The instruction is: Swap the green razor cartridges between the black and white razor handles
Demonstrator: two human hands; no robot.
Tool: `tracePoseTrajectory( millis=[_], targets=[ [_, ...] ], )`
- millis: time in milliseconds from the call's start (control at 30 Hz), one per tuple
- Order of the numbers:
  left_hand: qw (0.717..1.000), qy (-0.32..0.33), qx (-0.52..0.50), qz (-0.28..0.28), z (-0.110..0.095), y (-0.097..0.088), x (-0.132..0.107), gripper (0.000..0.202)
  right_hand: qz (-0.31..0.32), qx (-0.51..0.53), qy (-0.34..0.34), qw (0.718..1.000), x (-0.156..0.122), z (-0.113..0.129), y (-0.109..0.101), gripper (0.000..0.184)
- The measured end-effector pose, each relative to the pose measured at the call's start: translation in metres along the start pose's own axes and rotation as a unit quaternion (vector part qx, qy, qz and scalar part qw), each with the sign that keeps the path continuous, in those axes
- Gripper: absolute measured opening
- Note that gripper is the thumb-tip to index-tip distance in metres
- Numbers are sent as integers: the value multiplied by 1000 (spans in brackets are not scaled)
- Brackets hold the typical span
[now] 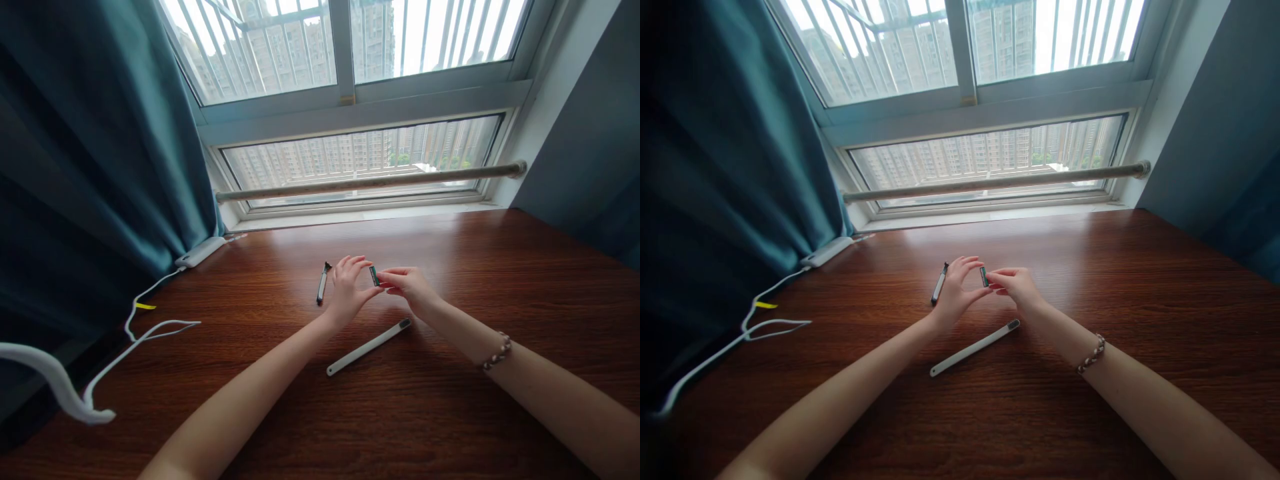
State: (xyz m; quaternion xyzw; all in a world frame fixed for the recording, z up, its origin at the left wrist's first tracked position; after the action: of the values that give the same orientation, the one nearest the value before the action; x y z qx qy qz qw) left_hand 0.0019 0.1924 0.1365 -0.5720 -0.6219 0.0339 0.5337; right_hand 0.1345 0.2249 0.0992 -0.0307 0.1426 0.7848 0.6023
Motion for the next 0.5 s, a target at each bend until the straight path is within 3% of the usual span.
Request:
tracePoseTrajectory(
  millis=[167, 233, 367, 500],
  targets=[
    [1000, 18, 12, 14, -3, -15, -13, 35, 29, -79, -16, 996, -13, 1, 18, 28],
    [1000, 21, 2, 18, -1, -18, -19, 36, 35, -159, -42, 986, -16, 7, 22, 28],
    [996, 13, -82, 41, 7, -16, -34, 41, 72, -360, -65, 928, -31, 9, 31, 26],
    [985, -46, -156, 51, 20, -7, -47, 42, 120, -437, -13, 891, -57, -22, 36, 24]
  ],
)
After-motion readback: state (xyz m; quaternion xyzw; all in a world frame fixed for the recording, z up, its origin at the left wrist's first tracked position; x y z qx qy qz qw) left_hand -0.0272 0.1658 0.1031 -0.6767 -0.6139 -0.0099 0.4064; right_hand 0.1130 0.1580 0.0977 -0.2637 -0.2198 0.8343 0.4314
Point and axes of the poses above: each hand's wrist, its own x-axis towards the middle knuckle, its own y-axis out of the palm, z = x × y, the point moved 6 cm from there along x, towards the middle knuckle, and after that the axes turned 8 degrees about y, right-handed, at the moved point
